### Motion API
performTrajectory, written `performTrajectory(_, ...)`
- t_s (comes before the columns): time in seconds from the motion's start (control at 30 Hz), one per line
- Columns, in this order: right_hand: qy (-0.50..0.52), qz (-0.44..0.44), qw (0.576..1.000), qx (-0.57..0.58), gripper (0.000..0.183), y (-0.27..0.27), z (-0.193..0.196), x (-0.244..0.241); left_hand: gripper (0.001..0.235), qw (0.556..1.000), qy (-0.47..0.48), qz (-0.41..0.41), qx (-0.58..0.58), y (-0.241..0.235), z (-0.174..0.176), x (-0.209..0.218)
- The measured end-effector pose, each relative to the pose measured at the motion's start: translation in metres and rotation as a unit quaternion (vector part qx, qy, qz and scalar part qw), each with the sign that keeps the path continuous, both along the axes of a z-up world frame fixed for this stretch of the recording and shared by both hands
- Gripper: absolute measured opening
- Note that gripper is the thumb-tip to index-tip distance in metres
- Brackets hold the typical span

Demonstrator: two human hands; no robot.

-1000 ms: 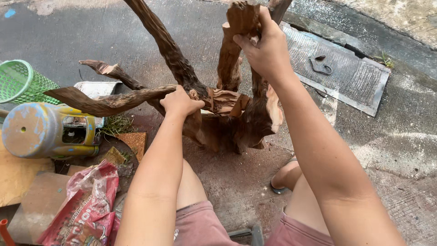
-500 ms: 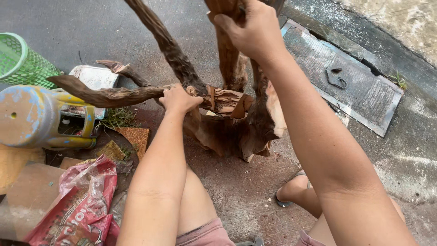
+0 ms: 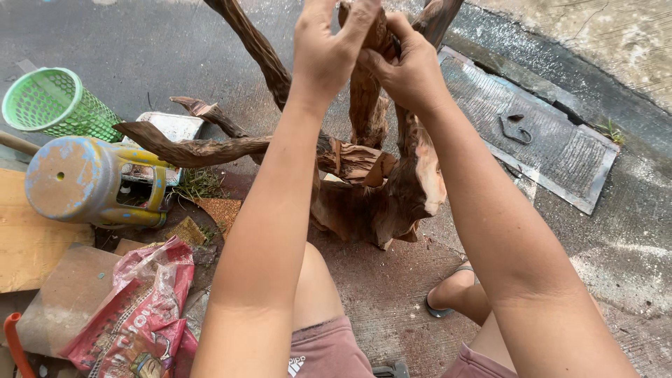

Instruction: The person sits on the ground and uses a brush to clean a large, multi-branched wooden object. They systematically brush different sections of the wood, removing dust and debris from the surface and crevices.

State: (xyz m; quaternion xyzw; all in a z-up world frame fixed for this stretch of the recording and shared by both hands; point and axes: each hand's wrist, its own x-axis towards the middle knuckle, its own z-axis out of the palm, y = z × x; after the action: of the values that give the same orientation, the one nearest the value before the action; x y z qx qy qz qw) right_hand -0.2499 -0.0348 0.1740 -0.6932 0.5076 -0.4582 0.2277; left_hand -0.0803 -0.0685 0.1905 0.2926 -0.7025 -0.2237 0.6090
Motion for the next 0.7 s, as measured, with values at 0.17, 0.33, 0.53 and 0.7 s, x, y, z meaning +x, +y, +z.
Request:
performTrajectory(0.17, 0.005, 0.02, 1.0, -0.006, 0.034, 0.014, 0.006, -0.005, 0.023, 0.983, 0.166, -0.036, 0.074, -0.003, -0.005, -0.045)
performTrajectory(0.33, 0.037, -0.06, 0.997, 0.013, 0.066, 0.066, -0.009, -0.049, 0.024, 0.975, 0.182, -0.098, 0.082, -0.002, -0.011, -0.043)
performTrajectory(0.53, -0.041, -0.067, 0.95, 0.303, 0.07, 0.161, -0.091, -0.064, 0.024, 0.985, 0.14, -0.071, 0.071, 0.014, -0.008, -0.034)
performTrajectory(0.7, -0.261, -0.152, 0.916, 0.263, 0.025, 0.132, -0.123, -0.027, 0.029, 0.98, 0.113, -0.112, 0.118, 0.028, -0.009, -0.041)
